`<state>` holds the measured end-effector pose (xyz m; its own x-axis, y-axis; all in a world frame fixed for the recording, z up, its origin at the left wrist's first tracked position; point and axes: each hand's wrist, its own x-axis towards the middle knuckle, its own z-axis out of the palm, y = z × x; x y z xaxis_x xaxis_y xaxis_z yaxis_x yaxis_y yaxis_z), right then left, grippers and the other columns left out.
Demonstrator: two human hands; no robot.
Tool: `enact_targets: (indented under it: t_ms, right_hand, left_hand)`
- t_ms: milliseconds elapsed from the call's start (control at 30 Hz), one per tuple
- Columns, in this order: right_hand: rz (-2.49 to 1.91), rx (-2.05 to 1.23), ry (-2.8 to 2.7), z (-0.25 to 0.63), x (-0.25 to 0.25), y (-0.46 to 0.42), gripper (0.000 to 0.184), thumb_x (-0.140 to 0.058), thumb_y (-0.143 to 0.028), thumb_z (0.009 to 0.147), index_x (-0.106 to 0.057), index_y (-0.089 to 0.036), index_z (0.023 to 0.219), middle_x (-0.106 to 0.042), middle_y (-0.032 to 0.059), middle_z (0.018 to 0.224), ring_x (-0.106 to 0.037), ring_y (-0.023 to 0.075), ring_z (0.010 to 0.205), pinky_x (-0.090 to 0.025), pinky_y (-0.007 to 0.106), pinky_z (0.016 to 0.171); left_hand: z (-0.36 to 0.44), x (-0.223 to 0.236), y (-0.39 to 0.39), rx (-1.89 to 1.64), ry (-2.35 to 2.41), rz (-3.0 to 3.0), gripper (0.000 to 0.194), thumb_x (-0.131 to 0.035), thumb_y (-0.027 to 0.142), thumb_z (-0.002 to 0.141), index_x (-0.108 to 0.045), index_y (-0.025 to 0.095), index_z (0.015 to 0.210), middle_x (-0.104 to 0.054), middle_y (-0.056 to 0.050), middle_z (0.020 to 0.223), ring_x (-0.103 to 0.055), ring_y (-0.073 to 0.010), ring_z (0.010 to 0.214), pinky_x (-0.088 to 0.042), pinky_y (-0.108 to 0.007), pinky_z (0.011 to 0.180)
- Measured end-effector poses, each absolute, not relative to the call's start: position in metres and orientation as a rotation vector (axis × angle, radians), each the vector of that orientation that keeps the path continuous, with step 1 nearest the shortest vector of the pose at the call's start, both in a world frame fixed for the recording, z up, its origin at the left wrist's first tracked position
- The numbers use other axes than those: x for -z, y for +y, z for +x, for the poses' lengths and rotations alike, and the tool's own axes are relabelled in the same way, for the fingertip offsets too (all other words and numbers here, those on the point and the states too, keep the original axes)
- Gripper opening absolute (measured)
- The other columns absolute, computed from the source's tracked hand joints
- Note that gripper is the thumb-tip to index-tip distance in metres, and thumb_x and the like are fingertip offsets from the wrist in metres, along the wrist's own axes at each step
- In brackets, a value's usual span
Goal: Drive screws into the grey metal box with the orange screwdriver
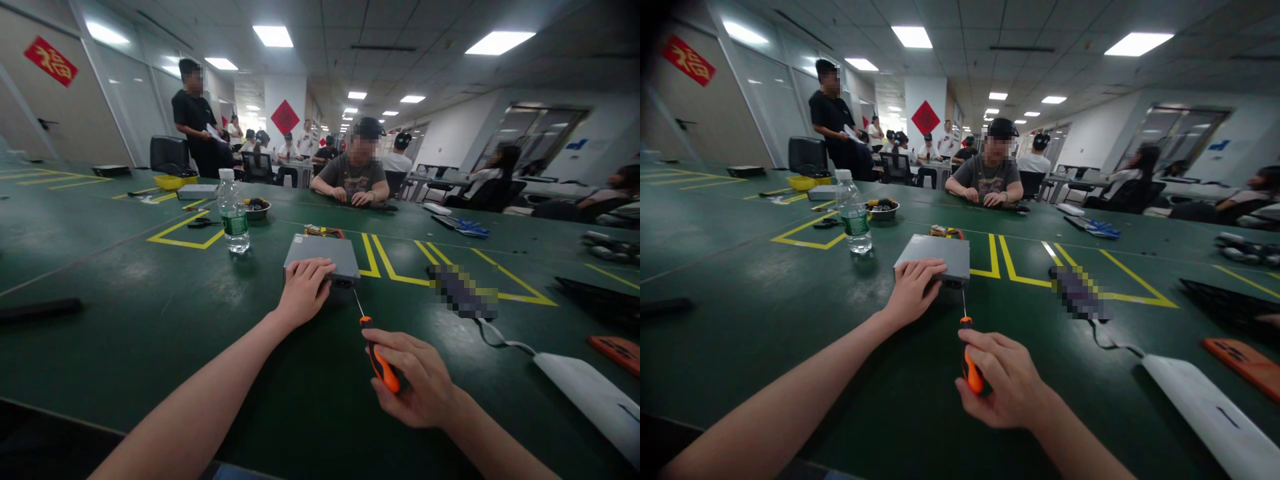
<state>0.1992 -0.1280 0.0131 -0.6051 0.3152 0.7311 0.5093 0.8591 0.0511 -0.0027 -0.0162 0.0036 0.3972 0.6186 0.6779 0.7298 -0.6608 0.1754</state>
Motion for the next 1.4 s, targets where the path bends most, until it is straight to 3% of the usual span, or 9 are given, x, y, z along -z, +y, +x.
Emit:
enact_targets:
  t_ms: [433,667,800,1033,1233,1400]
  right_hand:
    - [-0.601,0.328,-2.268,0.201,-0.011,-0.127,0.029,-0.052,-0.02,0.078,-0.046,-0.012,0.104,-0.061,0.0168,0.102,-0.063,0.0206,0.088,-0.054,0.032,0.069]
    - [-0.737,0.373,-2.454,0.19,-0.019,-0.134,0.026,-0.05,-0.032,0.085,-0.053,-0.016,0.106,-0.058,0.0155,0.103,-0.06,0.0219,0.089,-0.052,0.034,0.069]
    - [-0.795,0.275,-2.504,0.189,-0.02,-0.136,0.035,-0.049,-0.045,0.085,-0.055,-0.017,0.106,-0.055,0.0157,0.109,-0.059,0.0229,0.091,-0.051,0.034,0.07]
    - [-0.667,0.305,-2.432,0.188,-0.02,-0.134,0.03,-0.045,-0.03,0.086,-0.049,-0.012,0.11,-0.06,0.0171,0.107,-0.061,0.0202,0.089,-0.051,0.032,0.07]
    - [-0.677,0.33,-2.361,0.188,-0.017,-0.132,0.023,-0.048,-0.035,0.086,-0.048,-0.015,0.097,-0.065,0.0152,0.097,-0.063,0.0188,0.077,-0.051,0.031,0.064]
    - [-0.733,0.296,-2.495,0.186,-0.022,-0.136,0.034,-0.039,-0.041,0.089,-0.051,-0.015,0.108,-0.06,0.017,0.106,-0.06,0.022,0.091,-0.05,0.034,0.069]
  left_hand:
    - [-0.003,-0.004,-0.017,1.106,-1.213,-2.501,0.028,-0.046,0.024,0.087,-0.051,0.025,0.115,-0.054,-0.001,0.125,-0.045,-0.0191,0.116,-0.028,-0.038,0.095]
    - [-0.003,-0.003,-0.016,1.123,-1.213,-2.49,0.028,-0.047,0.021,0.087,-0.052,0.025,0.114,-0.055,-0.002,0.124,-0.045,-0.0201,0.116,-0.028,-0.039,0.095]
    - [-0.002,-0.002,-0.015,1.134,-1.207,-2.491,0.028,-0.047,0.022,0.087,-0.052,0.026,0.114,-0.055,-0.001,0.124,-0.046,-0.0203,0.115,-0.028,-0.039,0.094]
    - [-0.002,-0.001,-0.014,1.152,-1.198,-2.48,0.028,-0.047,0.021,0.086,-0.053,0.026,0.113,-0.056,-0.002,0.124,-0.046,-0.0205,0.115,-0.028,-0.04,0.095]
    - [-0.002,-0.002,-0.015,1.15,-1.203,-2.482,0.029,-0.048,0.021,0.086,-0.053,0.026,0.113,-0.056,-0.002,0.123,-0.047,-0.0207,0.114,-0.028,-0.04,0.094]
    - [-0.002,-0.002,-0.015,1.156,-1.207,-2.474,0.028,-0.047,0.022,0.086,-0.054,0.026,0.113,-0.057,-0.003,0.122,-0.047,-0.0214,0.113,-0.028,-0.04,0.094]
